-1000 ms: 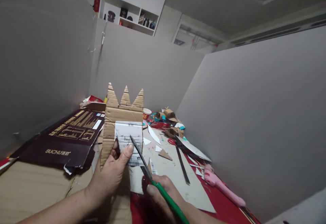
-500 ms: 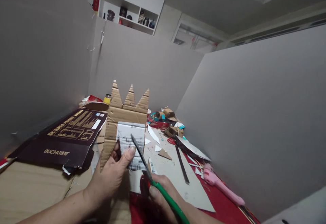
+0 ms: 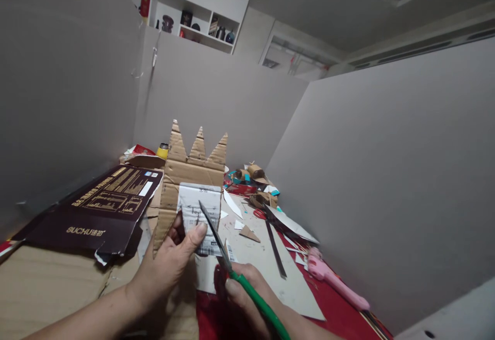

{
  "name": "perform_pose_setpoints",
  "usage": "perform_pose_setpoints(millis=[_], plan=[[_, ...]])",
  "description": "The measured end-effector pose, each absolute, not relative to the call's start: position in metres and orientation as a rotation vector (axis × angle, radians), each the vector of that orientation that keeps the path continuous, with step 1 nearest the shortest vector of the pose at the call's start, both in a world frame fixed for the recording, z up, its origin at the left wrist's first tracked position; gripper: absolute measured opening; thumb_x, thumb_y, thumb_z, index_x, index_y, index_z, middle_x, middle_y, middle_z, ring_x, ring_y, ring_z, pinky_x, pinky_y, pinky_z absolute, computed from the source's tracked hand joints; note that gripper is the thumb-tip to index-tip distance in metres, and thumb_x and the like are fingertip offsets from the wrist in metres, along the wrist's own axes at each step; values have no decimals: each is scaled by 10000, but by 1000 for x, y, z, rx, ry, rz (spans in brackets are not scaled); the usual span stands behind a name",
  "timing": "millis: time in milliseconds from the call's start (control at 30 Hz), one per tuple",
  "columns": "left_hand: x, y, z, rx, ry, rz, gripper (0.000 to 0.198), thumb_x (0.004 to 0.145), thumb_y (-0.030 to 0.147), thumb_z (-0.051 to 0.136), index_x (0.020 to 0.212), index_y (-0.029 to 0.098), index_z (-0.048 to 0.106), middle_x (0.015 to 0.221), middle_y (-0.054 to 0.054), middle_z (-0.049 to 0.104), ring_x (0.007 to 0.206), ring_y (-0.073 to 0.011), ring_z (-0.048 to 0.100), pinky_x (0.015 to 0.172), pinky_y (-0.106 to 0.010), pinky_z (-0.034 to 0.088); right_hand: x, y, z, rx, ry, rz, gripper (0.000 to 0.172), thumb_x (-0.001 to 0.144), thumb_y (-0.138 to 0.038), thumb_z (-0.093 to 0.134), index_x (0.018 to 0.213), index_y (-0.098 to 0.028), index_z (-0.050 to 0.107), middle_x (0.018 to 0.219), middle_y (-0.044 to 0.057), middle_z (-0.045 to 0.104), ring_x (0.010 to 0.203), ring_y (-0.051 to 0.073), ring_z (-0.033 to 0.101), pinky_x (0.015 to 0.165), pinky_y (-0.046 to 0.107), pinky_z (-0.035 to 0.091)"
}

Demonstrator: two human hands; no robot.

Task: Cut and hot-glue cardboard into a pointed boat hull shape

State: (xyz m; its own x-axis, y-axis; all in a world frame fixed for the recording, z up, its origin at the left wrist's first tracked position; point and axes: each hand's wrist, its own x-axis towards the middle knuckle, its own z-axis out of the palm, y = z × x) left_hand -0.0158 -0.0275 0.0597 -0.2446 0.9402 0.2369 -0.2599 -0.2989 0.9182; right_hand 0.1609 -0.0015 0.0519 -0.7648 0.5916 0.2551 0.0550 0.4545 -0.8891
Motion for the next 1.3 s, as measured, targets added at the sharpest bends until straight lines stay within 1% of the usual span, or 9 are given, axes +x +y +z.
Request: perform_pose_setpoints(millis=[133,233,367,500,600,800,933,1100,1300], plan=[[-45,-19,70,1399,837,1384,470,743,355,757,1182,220,656,1164,-83,706,1124,-281,614,998,-413,459,170,7,55,-664,-2182,1149,480,937,-604,367,740,-177,462,671,-8,409,608,123,339,555,254,325],[-74,-10,80,1438,732,1107,611,680,278,812,1252,225,603,1237,-97,670,1105,-286,624,964,-404,482,179,16,57,-824,-2194,1024,477,949,-595,338,705,-195,426,600,-30,372,557,119,322,515,254,287],[-90,0,83,1243,696,1300,485,787,289,723,1254,277,593,1334,-52,618,1176,-230,596,940,-299,493,185,18,62,-932,-2324,889,475,932,-597,358,669,-205,409,583,-30,375,561,130,343,527,259,292],[-79,5,74,1127,788,1354,430,757,312,756,1155,188,650,1133,-106,725,962,-242,698,818,-319,555,182,12,65,-1020,-2434,821,421,899,-558,428,678,-200,451,601,-20,414,597,146,388,547,259,307],[-69,7,67,1038,858,1389,436,709,301,799,1101,168,663,975,-96,768,736,-205,720,714,-316,578,179,13,67,-1051,-2478,759,391,890,-528,460,692,-191,476,611,-24,426,611,144,392,564,257,315],[-63,6,65,958,820,1537,314,699,261,806,965,134,696,889,-92,774,661,-197,714,667,-323,597,187,31,64,-1019,-2504,821,360,853,-506,584,727,-177,509,671,-17,500,621,133,426,566,242,345],[-73,11,72,831,852,1721,297,657,223,821,909,127,697,822,-64,771,638,-187,709,593,-283,599,194,39,61,-947,-2560,912,381,901,-526,496,810,-167,581,743,26,579,684,168,514,581,249,382],[-91,15,80,796,838,1845,303,661,194,804,939,150,692,834,-23,769,685,-170,712,596,-258,606,192,44,61,-1247,-2606,527,359,851,-514,566,785,-165,621,764,60,629,704,198,560,623,276,397],[-87,12,77,795,832,1773,255,675,185,798,903,122,704,841,-67,770,713,-197,718,647,-308,616,198,55,52,-1384,-2558,178,157,771,-289,617,868,-171,649,865,93,654,750,218,592,656,291,407]])
